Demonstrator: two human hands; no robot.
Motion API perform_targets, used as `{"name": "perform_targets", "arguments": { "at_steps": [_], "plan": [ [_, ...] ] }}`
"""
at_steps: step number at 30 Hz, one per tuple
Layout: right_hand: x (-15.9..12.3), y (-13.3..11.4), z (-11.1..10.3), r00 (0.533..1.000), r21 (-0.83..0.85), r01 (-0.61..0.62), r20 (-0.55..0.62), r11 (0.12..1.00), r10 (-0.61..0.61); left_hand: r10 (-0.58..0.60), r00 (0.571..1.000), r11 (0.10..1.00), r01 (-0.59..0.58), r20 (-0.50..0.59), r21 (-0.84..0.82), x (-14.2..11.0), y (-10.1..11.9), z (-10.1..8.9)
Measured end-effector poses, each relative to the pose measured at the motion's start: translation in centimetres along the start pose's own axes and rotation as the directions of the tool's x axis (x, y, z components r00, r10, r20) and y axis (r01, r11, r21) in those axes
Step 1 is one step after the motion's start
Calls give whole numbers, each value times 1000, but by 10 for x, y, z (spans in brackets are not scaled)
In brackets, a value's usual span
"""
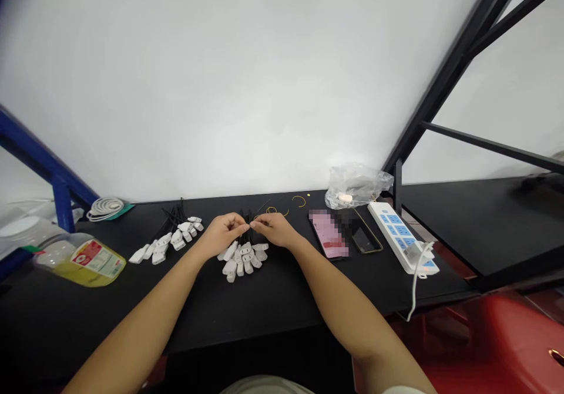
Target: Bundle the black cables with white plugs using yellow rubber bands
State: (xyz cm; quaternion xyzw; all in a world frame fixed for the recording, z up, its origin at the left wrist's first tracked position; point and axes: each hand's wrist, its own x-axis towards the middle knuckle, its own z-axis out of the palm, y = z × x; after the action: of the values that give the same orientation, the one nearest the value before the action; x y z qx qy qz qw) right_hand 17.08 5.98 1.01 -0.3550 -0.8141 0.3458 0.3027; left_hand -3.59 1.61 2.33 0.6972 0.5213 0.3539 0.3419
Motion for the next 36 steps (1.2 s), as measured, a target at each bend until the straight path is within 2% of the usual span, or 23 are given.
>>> {"name": "perform_targets", "arguments": {
  "at_steps": [2,5,7,9,11,14,16,18,21,24,28,31,36],
  "plan": [
    [0,-8,0,998,236,32,-51,971,-20,47,996,998,-50,-79,-39,-5,11,6],
    [-3,-19,-1,995,502,61,-101,863,-12,79,985,994,-90,-151,-64,-9,19,13],
    [-4,-24,-5,994,549,43,-105,834,18,87,983,994,-97,-159,-55,-9,19,15],
    [-5,-25,-10,984,557,52,-171,829,54,131,982,991,-133,-136,-4,-8,18,15],
    [-4,-24,-15,944,549,110,-318,828,85,213,974,976,-208,-74,72,-9,18,15],
    [-2,-18,-23,843,476,185,-527,859,111,286,954,941,-298,93,161,-12,19,17],
    [-1,-13,-27,793,413,171,-596,894,124,280,935,926,-323,218,196,-15,19,20],
    [-1,-7,-27,778,352,120,-614,928,132,263,909,907,-347,323,237,-17,19,24],
    [-1,1,-23,813,263,45,-570,964,117,240,877,864,-388,416,321,-17,18,26],
    [-2,5,-15,869,206,10,-486,979,94,234,874,825,-410,426,389,-15,15,22],
    [-3,4,-7,906,140,-27,-414,990,83,229,887,794,-408,400,451,-10,10,13],
    [-3,2,-6,917,113,-43,-391,993,84,219,902,817,-378,371,436,-8,5,7],
    [-3,2,-9,913,79,-56,-400,995,83,129,961,850,-233,243,473,-7,4,-3]
  ]
}}
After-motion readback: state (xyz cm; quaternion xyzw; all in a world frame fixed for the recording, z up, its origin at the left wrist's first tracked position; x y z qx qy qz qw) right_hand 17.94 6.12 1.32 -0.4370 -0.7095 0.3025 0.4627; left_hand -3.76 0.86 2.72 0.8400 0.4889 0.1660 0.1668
